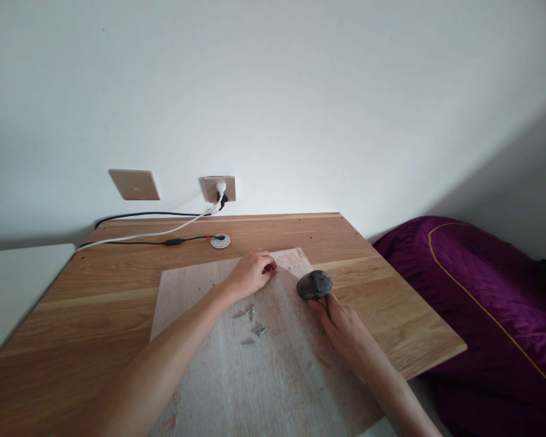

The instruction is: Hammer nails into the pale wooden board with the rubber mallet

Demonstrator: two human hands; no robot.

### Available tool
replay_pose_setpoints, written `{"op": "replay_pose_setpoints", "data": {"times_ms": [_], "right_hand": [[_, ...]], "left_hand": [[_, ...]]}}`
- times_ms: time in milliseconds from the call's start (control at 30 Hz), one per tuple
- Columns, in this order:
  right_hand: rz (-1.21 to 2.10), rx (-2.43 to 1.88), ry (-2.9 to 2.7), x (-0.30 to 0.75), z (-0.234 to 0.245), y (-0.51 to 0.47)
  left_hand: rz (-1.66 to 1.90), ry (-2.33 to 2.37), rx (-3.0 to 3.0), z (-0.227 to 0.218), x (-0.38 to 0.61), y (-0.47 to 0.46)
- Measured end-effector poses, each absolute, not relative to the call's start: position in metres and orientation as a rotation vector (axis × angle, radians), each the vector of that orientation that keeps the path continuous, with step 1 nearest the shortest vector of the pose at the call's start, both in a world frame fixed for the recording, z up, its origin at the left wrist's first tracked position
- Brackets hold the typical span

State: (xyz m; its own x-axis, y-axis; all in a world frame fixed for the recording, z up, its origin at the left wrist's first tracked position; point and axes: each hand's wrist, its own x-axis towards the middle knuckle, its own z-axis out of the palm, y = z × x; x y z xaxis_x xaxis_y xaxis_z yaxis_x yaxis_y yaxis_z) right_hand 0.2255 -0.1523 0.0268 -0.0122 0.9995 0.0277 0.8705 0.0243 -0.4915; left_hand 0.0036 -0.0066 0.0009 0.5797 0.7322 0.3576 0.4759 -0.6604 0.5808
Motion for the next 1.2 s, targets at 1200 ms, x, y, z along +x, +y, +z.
{"op": "replay_pose_setpoints", "data": {"times_ms": [1200], "right_hand": [[0.442,-1.932,-1.949,0.2273,0.0243,-0.1519]], "left_hand": [[0.826,0.990,2.436,0.0051,0.0047,-0.0070]]}}
